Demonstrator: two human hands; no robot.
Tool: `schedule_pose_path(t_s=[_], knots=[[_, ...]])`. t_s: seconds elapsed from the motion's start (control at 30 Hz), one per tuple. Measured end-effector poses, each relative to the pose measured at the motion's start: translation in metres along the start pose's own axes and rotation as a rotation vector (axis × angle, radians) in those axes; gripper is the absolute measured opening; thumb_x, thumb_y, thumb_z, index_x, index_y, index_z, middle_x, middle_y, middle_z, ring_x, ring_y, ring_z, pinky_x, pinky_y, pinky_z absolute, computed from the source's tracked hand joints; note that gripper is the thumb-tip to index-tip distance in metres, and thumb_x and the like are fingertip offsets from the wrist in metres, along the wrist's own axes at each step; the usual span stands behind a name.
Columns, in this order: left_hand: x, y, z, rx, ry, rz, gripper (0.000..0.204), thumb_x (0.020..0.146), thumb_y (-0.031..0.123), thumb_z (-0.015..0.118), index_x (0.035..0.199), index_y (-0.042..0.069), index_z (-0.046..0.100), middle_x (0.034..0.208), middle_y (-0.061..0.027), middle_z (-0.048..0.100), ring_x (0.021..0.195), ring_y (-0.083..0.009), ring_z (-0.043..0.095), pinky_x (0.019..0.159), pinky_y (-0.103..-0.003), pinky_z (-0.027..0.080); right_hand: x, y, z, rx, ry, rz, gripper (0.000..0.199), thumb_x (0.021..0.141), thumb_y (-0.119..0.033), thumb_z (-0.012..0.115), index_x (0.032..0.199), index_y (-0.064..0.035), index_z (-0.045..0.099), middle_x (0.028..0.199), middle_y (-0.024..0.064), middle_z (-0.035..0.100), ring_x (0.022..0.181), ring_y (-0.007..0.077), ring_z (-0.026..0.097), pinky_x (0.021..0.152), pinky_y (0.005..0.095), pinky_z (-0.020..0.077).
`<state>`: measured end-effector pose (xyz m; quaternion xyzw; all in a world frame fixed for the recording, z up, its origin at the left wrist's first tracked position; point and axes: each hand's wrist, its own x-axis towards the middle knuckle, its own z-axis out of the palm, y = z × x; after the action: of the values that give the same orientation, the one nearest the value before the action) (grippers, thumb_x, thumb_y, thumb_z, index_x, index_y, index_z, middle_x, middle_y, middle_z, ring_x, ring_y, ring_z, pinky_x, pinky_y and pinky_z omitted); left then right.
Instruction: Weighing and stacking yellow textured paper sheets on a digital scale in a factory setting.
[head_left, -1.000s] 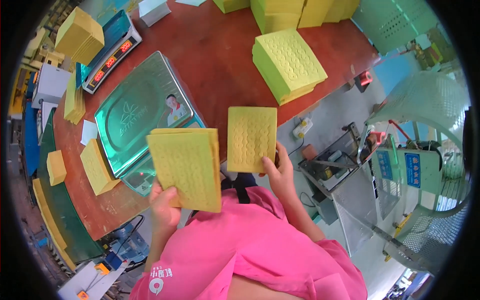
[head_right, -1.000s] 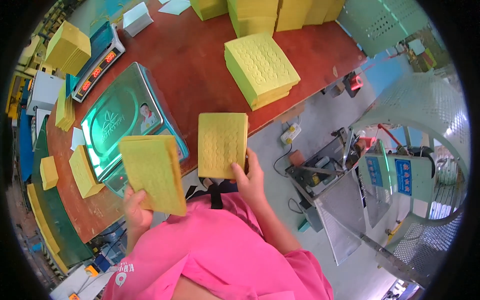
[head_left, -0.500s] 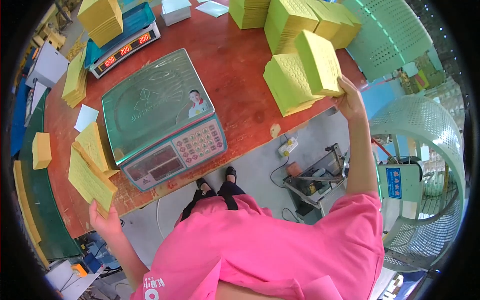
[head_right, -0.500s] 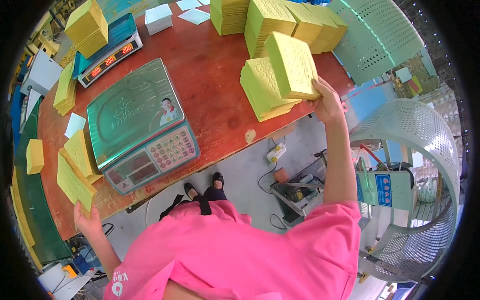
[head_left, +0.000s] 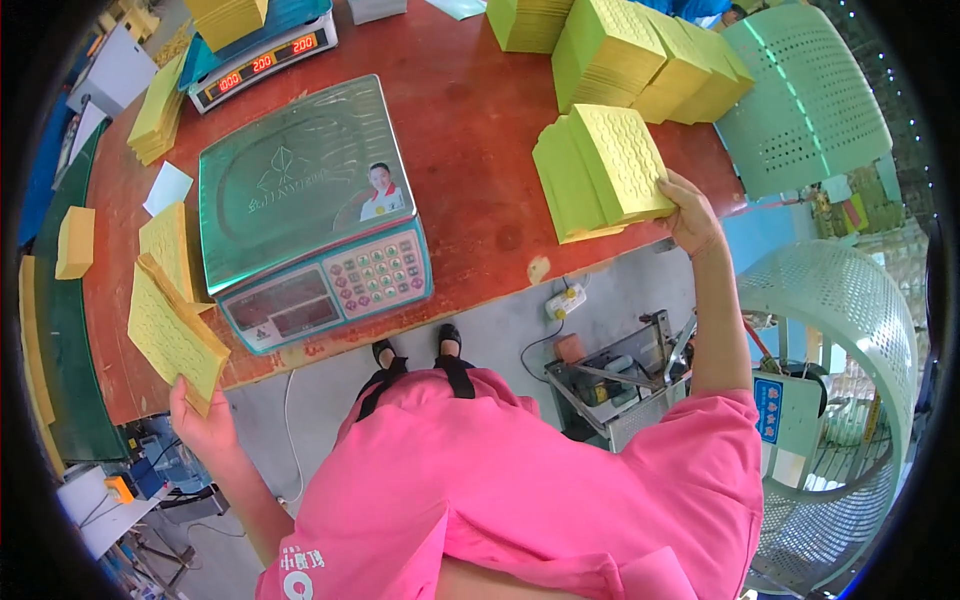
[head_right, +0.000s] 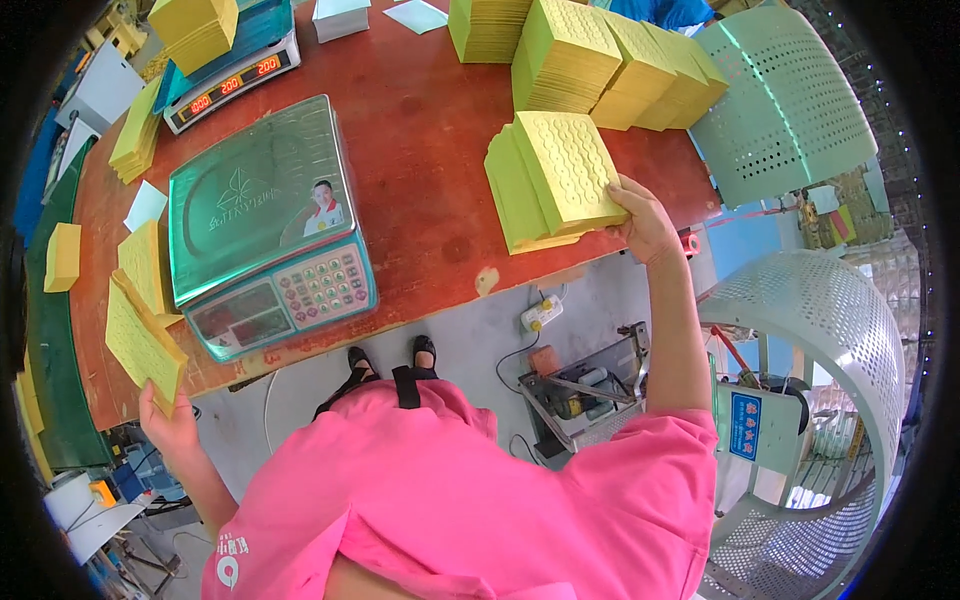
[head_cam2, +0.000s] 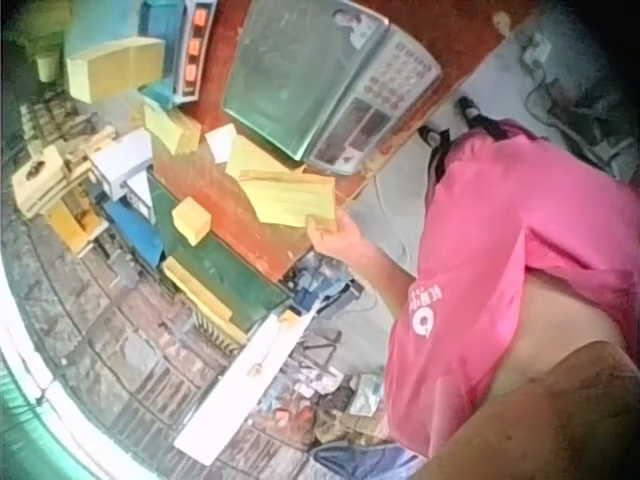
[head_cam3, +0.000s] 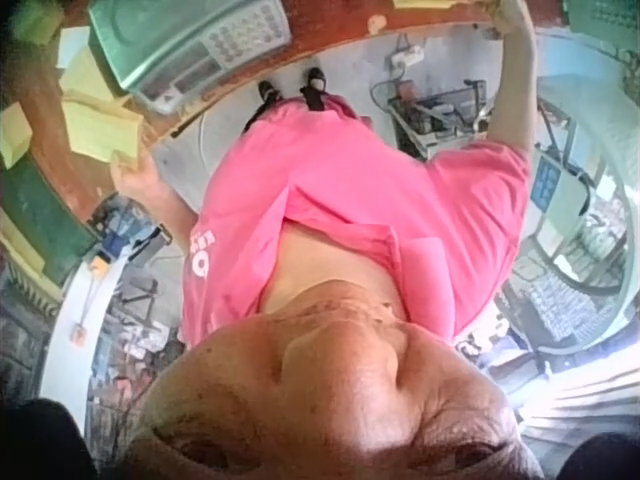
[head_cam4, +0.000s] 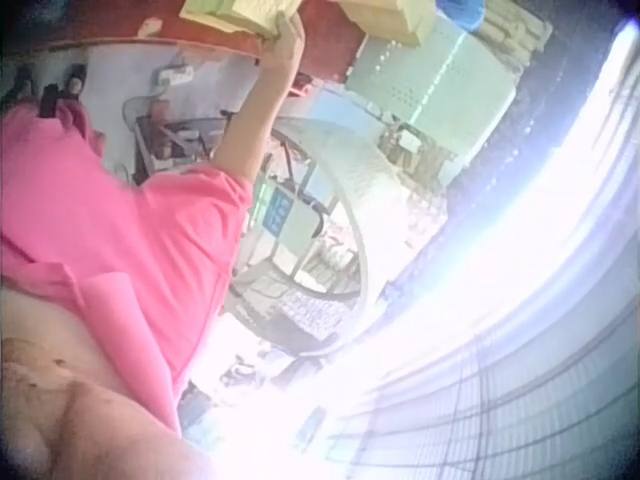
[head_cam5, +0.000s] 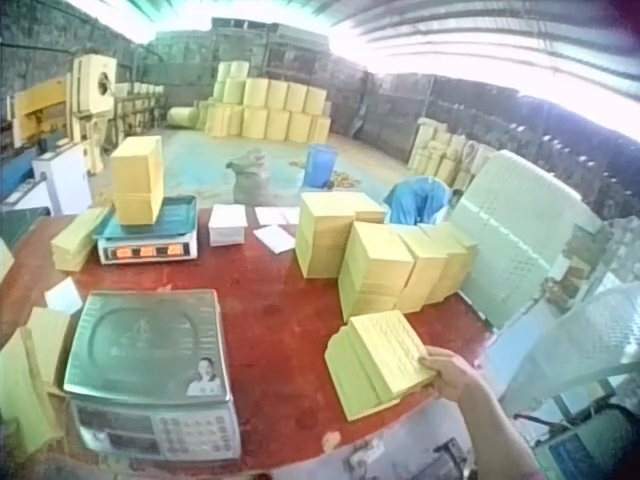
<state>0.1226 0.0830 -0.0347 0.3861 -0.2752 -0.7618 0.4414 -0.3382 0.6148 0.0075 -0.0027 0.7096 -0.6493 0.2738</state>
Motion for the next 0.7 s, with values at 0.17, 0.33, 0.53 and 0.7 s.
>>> schedule_pose_path(t_s=[0.17,0.33,0.53,0.7], knots=[[0.006,-0.005,-0.009,-0.014,-0.039,-0.005,0.043,0.091,0.010,0.057,0.131,-0.004,0.048,0.133,-0.0145,0.056,0.123,-0.0280,0.055,0.106,-0.046,0.045,0.001,-0.003,0.009,-0.015,0.020,-0.017,0.037,0.098,-0.020,0.049,0.131,-0.0035,0.054,0.100,0.0019,0.066,0.077,0.0101,0.061,0.056,0.0241,0.0459],[-0.004,0.008,-0.028,-0.014,0.008,0.012,0.040,0.091,0.010,0.056,0.128,-0.004,0.052,0.127,-0.0143,0.060,0.118,-0.0276,0.058,0.102,-0.044,0.047,0.017,0.002,0.009,-0.070,-0.044,-0.032,0.037,0.098,-0.019,0.051,0.130,-0.0022,0.054,0.104,0.0057,0.066,0.083,0.0153,0.064,0.064,0.0300,0.0516],[0.015,0.002,-0.031,0.045,0.135,0.045,0.029,0.088,0.011,0.060,0.116,0.004,0.059,0.112,-0.0084,0.064,0.105,-0.0239,0.062,0.087,-0.037,0.052,-0.015,-0.003,0.026,-0.133,0.081,-0.145,0.040,0.098,-0.021,0.052,0.132,-0.0009,0.053,0.112,0.0065,0.064,0.093,0.0157,0.064,0.072,0.0275,0.0529],[0.034,0.035,-0.044,0.098,0.105,0.122,0.042,0.086,0.002,0.054,0.127,0.001,0.052,0.122,-0.0112,0.061,0.115,-0.0249,0.059,0.099,-0.042,0.048,0.006,0.011,0.017,-0.269,0.158,-0.200,0.038,0.099,-0.024,0.053,0.130,-0.0018,0.055,0.099,0.0009,0.062,0.076,0.0063,0.057,0.059,0.0218,0.0442]])
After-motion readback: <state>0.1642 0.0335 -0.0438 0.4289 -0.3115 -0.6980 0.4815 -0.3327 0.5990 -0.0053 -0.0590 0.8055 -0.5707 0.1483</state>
